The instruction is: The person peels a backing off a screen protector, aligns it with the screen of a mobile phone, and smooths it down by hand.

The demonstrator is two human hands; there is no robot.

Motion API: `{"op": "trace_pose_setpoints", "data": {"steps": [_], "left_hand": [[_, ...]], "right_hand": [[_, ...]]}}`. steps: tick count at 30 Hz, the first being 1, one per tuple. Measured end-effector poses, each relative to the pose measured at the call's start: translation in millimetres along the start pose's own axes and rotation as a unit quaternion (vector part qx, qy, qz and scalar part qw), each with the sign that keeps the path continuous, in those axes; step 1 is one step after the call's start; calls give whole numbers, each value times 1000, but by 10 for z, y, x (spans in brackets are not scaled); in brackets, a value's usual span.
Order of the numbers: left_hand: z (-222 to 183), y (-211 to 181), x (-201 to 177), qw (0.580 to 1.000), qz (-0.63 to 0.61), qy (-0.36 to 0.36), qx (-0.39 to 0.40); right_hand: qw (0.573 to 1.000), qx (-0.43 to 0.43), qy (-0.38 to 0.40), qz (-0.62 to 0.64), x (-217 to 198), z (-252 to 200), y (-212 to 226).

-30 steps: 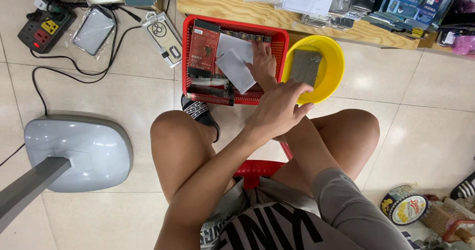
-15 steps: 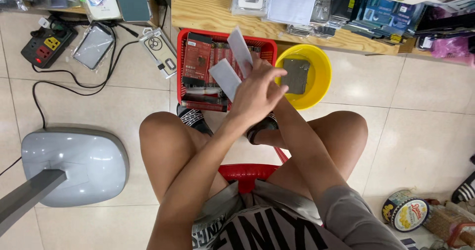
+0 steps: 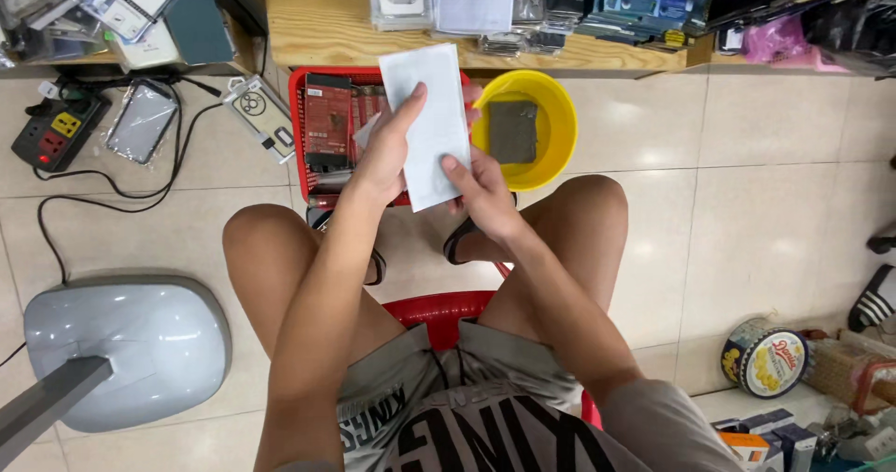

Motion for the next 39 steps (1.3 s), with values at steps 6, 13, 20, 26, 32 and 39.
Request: {"op": "trace_pose_setpoints", "data": {"steps": [6,13,20,26,32,39], "left_hand": [[-32,-366,300,980,120,-155,22],[159,-171,-22,991,63,-94,66],[80,-149,192,990,136,-45,-4],[-28,-299,291,980,195,-37,-21],[-15,75,-133,966,249,-8,-65],[20,211,-52,941,329,85,-2]], "right_hand": [[953,-105,-16,-282,34,-264,559],[885,-166,-117,-419,-130,-211,613],[851,-231,-224,-416,-103,-253,757],[889,-224,-139,-375,-218,-138,887],[967,-177,-86,-165,-575,69,1127],[978,-143,-97,-117,-569,304,1153]]}}
Point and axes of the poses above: each hand's wrist, its own z-axis towards the middle knuckle, its own x-axis out of the palm, y = z × x, the point moved 8 cm from there along z, towards the middle knuckle, and after that the axes turned 11 degrees about x, right-handed, at the moved point
